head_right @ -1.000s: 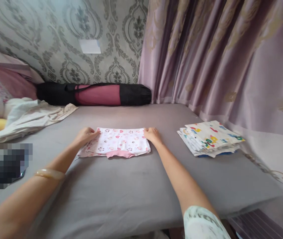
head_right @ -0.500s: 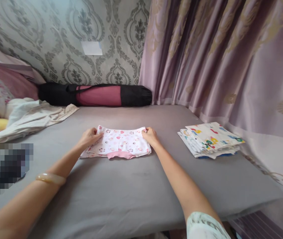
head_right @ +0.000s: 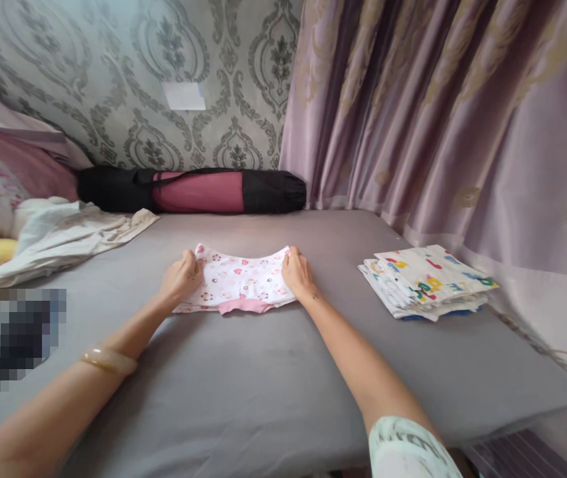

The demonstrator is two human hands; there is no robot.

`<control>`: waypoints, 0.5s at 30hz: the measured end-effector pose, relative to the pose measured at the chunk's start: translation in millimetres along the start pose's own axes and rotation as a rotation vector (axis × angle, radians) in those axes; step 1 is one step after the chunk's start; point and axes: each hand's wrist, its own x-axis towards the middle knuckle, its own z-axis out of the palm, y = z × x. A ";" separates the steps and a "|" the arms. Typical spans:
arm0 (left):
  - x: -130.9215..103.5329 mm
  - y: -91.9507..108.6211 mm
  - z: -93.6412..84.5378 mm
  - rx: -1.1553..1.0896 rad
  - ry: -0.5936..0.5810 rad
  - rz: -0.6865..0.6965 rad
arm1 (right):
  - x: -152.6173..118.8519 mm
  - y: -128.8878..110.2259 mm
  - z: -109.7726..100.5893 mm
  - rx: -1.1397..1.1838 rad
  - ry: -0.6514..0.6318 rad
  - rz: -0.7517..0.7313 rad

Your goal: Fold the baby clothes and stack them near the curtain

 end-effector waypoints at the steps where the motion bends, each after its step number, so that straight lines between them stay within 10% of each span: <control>1: 3.3 -0.4 0.5 -0.006 0.002 -0.008 | 4.5 -1.3 -0.6 -0.005 0.010 0.000; 15: 34.9 -0.5 18.7 -0.053 0.007 -0.063 | 33.0 -8.3 19.6 -0.047 -0.039 0.083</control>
